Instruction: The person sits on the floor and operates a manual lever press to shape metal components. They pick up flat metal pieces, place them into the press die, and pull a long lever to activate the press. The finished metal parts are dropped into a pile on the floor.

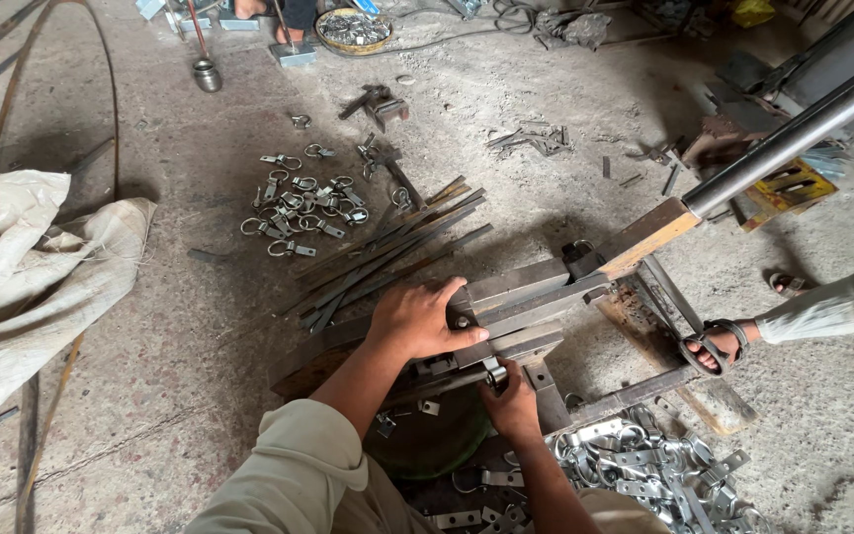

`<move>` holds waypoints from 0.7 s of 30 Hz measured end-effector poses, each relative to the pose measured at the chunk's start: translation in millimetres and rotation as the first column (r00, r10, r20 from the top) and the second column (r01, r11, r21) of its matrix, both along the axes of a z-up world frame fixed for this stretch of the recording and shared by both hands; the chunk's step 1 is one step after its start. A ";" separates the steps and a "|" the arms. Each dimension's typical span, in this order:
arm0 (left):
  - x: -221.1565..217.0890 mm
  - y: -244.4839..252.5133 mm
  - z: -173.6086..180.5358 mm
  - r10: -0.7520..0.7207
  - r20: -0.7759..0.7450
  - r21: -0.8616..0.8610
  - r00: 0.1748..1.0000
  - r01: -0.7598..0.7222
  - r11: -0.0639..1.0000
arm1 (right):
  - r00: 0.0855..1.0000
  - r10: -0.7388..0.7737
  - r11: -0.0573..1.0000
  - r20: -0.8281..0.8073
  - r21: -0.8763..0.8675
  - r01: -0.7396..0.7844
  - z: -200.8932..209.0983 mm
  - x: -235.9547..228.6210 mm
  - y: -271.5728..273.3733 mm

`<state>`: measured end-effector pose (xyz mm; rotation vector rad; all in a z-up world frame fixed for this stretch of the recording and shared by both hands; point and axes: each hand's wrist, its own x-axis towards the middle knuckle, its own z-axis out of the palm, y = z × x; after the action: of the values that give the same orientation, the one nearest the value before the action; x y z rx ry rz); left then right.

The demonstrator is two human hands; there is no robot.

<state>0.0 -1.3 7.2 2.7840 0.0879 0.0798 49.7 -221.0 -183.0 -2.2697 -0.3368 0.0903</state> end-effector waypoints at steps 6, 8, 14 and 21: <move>-4.2 -0.9 4.8 0.003 0.014 0.002 1.000 -0.004 1.000 | 0.998 0.035 0.999 0.055 -0.041 -0.033 -32.0 14.1 -7.9; -4.9 -0.9 3.3 0.002 0.026 -0.004 1.000 -0.002 1.000 | 0.994 -0.006 1.000 -0.109 0.010 0.007 -59.8 20.6 -22.5; -5.7 0.7 0.0 0.003 0.034 -0.007 0.999 -0.003 1.000 | 0.558 0.057 0.213 -0.828 0.556 0.804 -89.9 26.1 -85.0; 0.5 4.1 -2.7 0.003 -0.082 0.018 0.997 -0.001 1.000 | 0.950 0.274 0.395 -0.150 0.918 0.031 142.1 18.7 -56.0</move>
<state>0.5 2.9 4.4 2.8050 0.1113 -0.0336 68.4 -277.0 -40.9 -1.0636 -0.2934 0.2384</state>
